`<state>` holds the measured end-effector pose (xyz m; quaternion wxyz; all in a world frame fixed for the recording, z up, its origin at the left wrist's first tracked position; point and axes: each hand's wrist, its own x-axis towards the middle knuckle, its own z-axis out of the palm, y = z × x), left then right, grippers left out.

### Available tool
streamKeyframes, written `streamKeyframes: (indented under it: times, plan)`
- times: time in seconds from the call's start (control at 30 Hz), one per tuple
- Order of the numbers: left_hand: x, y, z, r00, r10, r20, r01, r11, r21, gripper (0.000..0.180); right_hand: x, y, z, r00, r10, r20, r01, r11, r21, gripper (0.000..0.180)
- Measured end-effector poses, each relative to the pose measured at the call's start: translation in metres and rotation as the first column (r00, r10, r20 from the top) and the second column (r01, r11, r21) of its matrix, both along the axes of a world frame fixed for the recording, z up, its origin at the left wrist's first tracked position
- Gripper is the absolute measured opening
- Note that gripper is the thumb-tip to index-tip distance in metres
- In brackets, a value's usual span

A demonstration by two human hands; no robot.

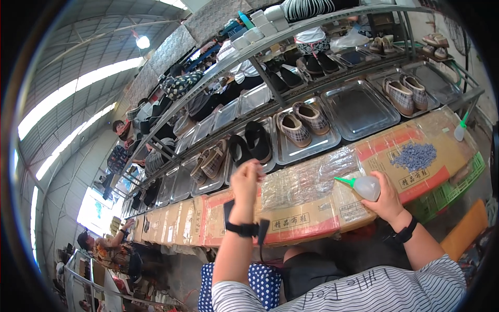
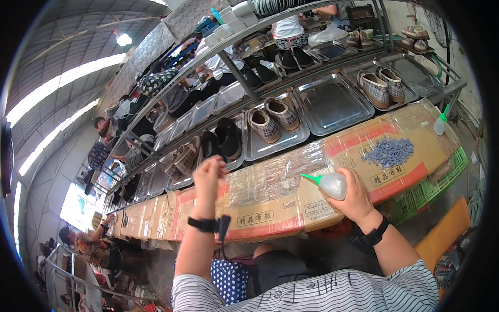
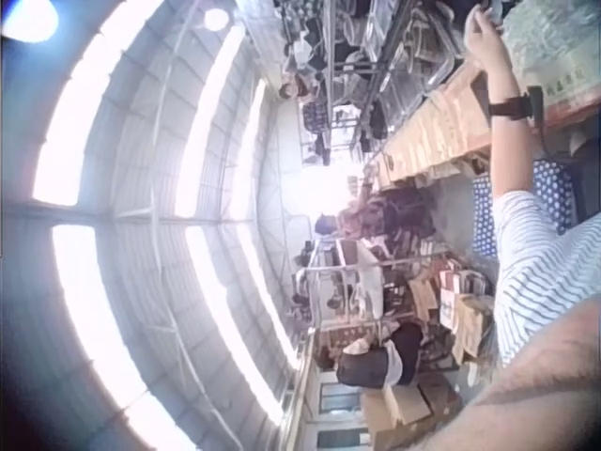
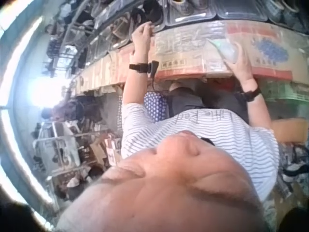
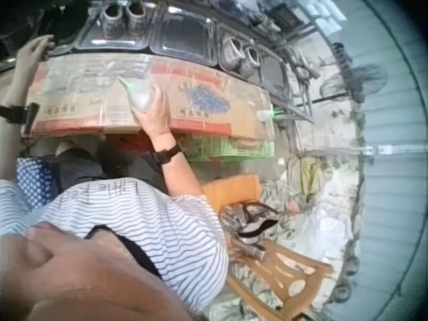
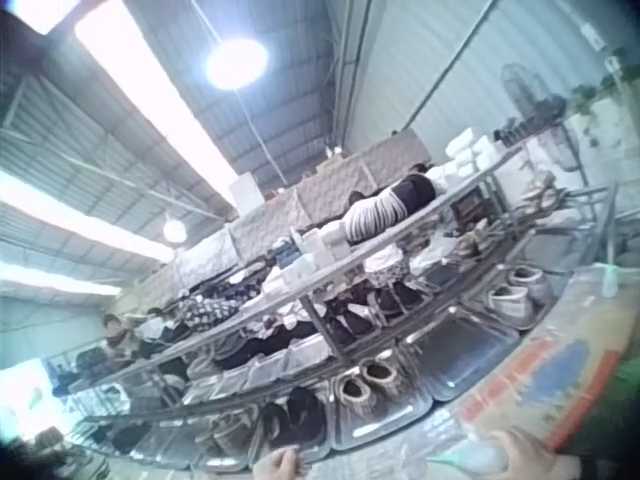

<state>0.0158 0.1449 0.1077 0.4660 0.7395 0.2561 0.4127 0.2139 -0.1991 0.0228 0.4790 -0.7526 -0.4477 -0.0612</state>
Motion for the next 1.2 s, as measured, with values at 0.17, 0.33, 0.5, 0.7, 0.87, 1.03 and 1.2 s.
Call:
streamKeyframes:
  times: [0.17,0.33,0.5,0.7,0.87,1.03,1.2]
  plan:
    - [-0.026,-0.091,-0.075,0.998,-0.045,-0.052,0.031,0.969,-0.247,0.023,-0.003,0.005,-0.002,0.999,0.003,0.034,-0.002,0.999,-0.033,0.075]
    - [-0.042,-0.105,-0.111,0.999,0.014,0.037,-0.006,0.975,-0.221,0.021,-0.008,0.011,-0.002,0.999,-0.034,0.035,0.035,0.999,-0.019,0.074]
    - [-0.042,-0.114,-0.111,0.994,0.085,0.074,-0.075,0.989,-0.131,0.021,-0.011,0.011,-0.005,0.997,-0.042,0.062,0.043,0.999,-0.02,0.075]
    - [-0.045,-0.122,-0.111,0.997,0.072,0.006,-0.072,0.997,-0.014,0.02,-0.014,0.006,-0.005,0.995,-0.062,0.08,0.066,0.996,-0.053,0.076]
    - [-0.045,-0.125,-0.108,0.996,0.088,-0.021,-0.088,0.996,0.009,0.02,-0.014,0.004,-0.007,0.995,-0.057,0.087,0.061,0.997,-0.046,0.076]
    - [-0.046,-0.12,-0.112,0.995,0.099,-0.023,-0.098,0.995,0.034,0.02,-0.016,0.006,0.002,0.989,-0.039,0.142,0.045,0.998,-0.039,0.074]
    - [-0.044,-0.123,-0.111,0.994,0.108,-0.022,-0.107,0.993,0.059,0.02,-0.015,0.003,0.001,0.987,-0.044,0.152,0.049,0.998,-0.03,0.073]
